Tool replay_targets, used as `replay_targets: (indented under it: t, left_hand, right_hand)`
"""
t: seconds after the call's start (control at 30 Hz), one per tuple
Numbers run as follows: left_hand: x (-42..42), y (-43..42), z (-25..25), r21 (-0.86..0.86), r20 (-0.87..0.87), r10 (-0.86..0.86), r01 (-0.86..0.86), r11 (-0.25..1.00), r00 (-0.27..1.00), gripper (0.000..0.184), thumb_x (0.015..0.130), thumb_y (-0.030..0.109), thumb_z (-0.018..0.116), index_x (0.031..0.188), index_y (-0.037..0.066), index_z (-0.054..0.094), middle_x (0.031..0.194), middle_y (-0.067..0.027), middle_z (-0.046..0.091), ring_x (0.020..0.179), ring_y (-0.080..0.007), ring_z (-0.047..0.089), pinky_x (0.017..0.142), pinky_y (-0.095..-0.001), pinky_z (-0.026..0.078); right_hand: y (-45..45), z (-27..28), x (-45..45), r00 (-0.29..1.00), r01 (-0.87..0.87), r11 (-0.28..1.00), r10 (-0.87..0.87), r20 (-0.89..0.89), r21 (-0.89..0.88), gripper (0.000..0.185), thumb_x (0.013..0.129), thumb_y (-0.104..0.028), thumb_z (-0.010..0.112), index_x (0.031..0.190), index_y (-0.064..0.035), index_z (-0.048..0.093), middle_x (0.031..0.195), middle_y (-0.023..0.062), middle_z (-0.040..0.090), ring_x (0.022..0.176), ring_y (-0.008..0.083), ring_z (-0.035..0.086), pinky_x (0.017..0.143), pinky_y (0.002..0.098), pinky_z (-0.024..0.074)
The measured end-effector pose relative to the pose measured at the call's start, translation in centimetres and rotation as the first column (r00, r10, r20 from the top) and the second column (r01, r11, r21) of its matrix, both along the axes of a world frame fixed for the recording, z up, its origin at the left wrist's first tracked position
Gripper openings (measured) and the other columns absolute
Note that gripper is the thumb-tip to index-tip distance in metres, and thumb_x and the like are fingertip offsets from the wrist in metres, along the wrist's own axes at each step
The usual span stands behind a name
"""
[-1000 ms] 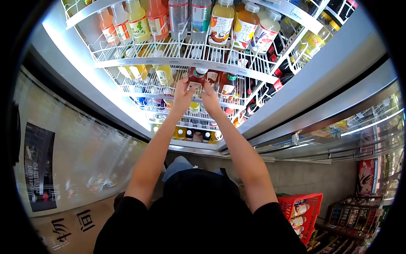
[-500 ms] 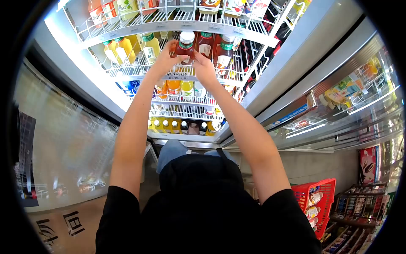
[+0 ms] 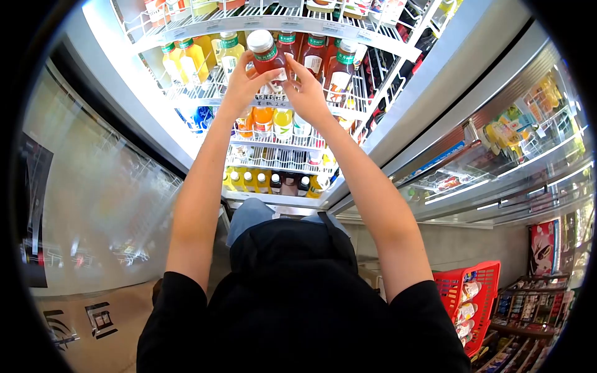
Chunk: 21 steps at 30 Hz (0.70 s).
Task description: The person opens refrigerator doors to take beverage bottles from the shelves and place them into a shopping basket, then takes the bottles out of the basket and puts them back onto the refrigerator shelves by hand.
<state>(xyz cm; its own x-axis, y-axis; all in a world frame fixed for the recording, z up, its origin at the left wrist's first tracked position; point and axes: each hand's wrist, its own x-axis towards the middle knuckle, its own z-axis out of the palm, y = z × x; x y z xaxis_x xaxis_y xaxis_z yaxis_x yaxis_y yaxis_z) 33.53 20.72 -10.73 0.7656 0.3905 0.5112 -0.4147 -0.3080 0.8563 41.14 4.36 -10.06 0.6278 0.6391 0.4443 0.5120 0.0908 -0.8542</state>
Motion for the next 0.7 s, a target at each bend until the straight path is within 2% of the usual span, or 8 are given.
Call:
replay_targets:
  t: [0.1, 0.2, 0.23, 0.33, 0.47, 0.5, 0.6, 0.7]
  left_hand:
    - [-0.9, -0.5, 0.2, -0.209, 0.031, -0.011, 0.017, 0.978, 0.999, 0.072, 0.08, 0.027, 0.083, 0.136, 0.003, 0.045, 0.119, -0.0119, 0.06, 0.108, -0.0223, 0.063, 0.089, -0.0317, 0.054]
    - [-2.0, -0.7, 1.0, -0.234, -0.039, -0.041, 0.031, 0.972, 0.998, 0.068, 0.081, 0.03, 0.082, 0.133, 0.002, 0.049, 0.111, -0.0092, 0.063, 0.101, -0.0196, 0.065, 0.085, -0.0304, 0.053]
    - [-2.4, -1.0, 1.3, -0.164, -0.071, 0.034, -0.045, 0.985, 0.997, 0.061, 0.083, 0.033, 0.08, 0.129, 0.001, 0.055, 0.106, -0.0069, 0.062, 0.095, -0.0159, 0.065, 0.081, -0.0286, 0.054]
    - [-4.2, -2.1, 2.1, -0.302, -0.171, -0.004, -0.049, 0.952, 0.985, 0.057, 0.086, 0.034, 0.077, 0.128, 0.002, 0.058, 0.103, -0.0053, 0.062, 0.094, -0.014, 0.064, 0.078, -0.0276, 0.054]
    - [-5.8, -3.1, 1.4, -0.313, -0.225, -0.008, -0.065, 0.948, 0.974, 0.052, 0.095, 0.041, 0.065, 0.13, 0.003, 0.059, 0.109, -0.0061, 0.063, 0.097, -0.0151, 0.064, 0.079, -0.0289, 0.055]
    - [-6.5, -3.7, 1.5, -0.34, -0.257, -0.028, -0.063, 0.938, 0.966, 0.055, 0.099, 0.046, 0.056, 0.134, 0.004, 0.056, 0.115, -0.0079, 0.063, 0.101, -0.0169, 0.064, 0.083, -0.0303, 0.055]
    - [-8.1, -4.9, 1.2, -0.43, -0.248, -0.101, -0.016, 0.903, 0.964, 0.054, 0.102, 0.045, 0.05, 0.138, 0.005, 0.053, 0.118, -0.0097, 0.063, 0.106, -0.0187, 0.063, 0.087, -0.0323, 0.055]
    - [-9.8, -7.1, 1.8, -0.415, -0.247, -0.086, -0.025, 0.909, 0.965, 0.054, 0.104, 0.043, 0.047, 0.143, 0.006, 0.047, 0.127, -0.0109, 0.06, 0.111, -0.0198, 0.062, 0.09, -0.0339, 0.055]
  right_hand:
    - [0.4, -1.4, 0.4, 0.985, -0.085, 0.993, 0.071, 0.156, 0.079, 0.063, 0.09, -0.006, 0.06, 0.15, -0.0075, 0.038, 0.132, 0.0162, 0.059, 0.119, 0.0229, 0.059, 0.098, 0.0336, 0.0465]
    - [0.0, -2.2, 0.2, 0.973, -0.212, 0.976, 0.206, -0.101, -0.047, 0.069, 0.094, -0.024, 0.067, 0.152, -0.0069, 0.033, 0.136, 0.0163, 0.055, 0.124, 0.0236, 0.055, 0.102, 0.0371, 0.0453]
    - [-0.6, -2.1, -0.3, 0.972, -0.226, 0.971, 0.219, -0.087, -0.078, 0.075, 0.094, -0.033, 0.068, 0.152, -0.0049, 0.029, 0.133, 0.0168, 0.056, 0.12, 0.0243, 0.057, 0.099, 0.0363, 0.0476]
    - [-1.3, -1.9, -1.9, 0.988, -0.131, 0.976, 0.113, -0.108, -0.175, 0.076, 0.094, -0.033, 0.067, 0.151, -0.0031, 0.029, 0.128, 0.0167, 0.059, 0.116, 0.0243, 0.058, 0.094, 0.0365, 0.0507]
    - [-2.7, -2.0, -4.3, 0.983, -0.103, 0.984, 0.078, -0.167, -0.145, 0.071, 0.093, -0.033, 0.068, 0.147, -0.0019, 0.035, 0.125, 0.0164, 0.06, 0.112, 0.0247, 0.06, 0.091, 0.0366, 0.0525]
    - [-3.1, -2.5, -4.6, 0.975, -0.106, 0.987, 0.079, -0.206, -0.122, 0.071, 0.092, -0.035, 0.068, 0.145, -0.002, 0.037, 0.125, 0.0165, 0.06, 0.113, 0.025, 0.06, 0.091, 0.0365, 0.0526]
    - [-4.3, -3.9, -5.3, 0.978, -0.099, 0.988, 0.075, -0.196, -0.114, 0.07, 0.092, -0.035, 0.068, 0.146, -0.004, 0.036, 0.127, 0.0156, 0.059, 0.115, 0.0257, 0.06, 0.09, 0.0382, 0.0528]
    - [-6.5, -3.0, -7.0, 0.96, -0.141, 0.985, 0.112, -0.255, -0.097, 0.068, 0.092, -0.031, 0.068, 0.146, -0.0051, 0.036, 0.128, 0.0146, 0.059, 0.114, 0.0248, 0.059, 0.09, 0.0384, 0.053]
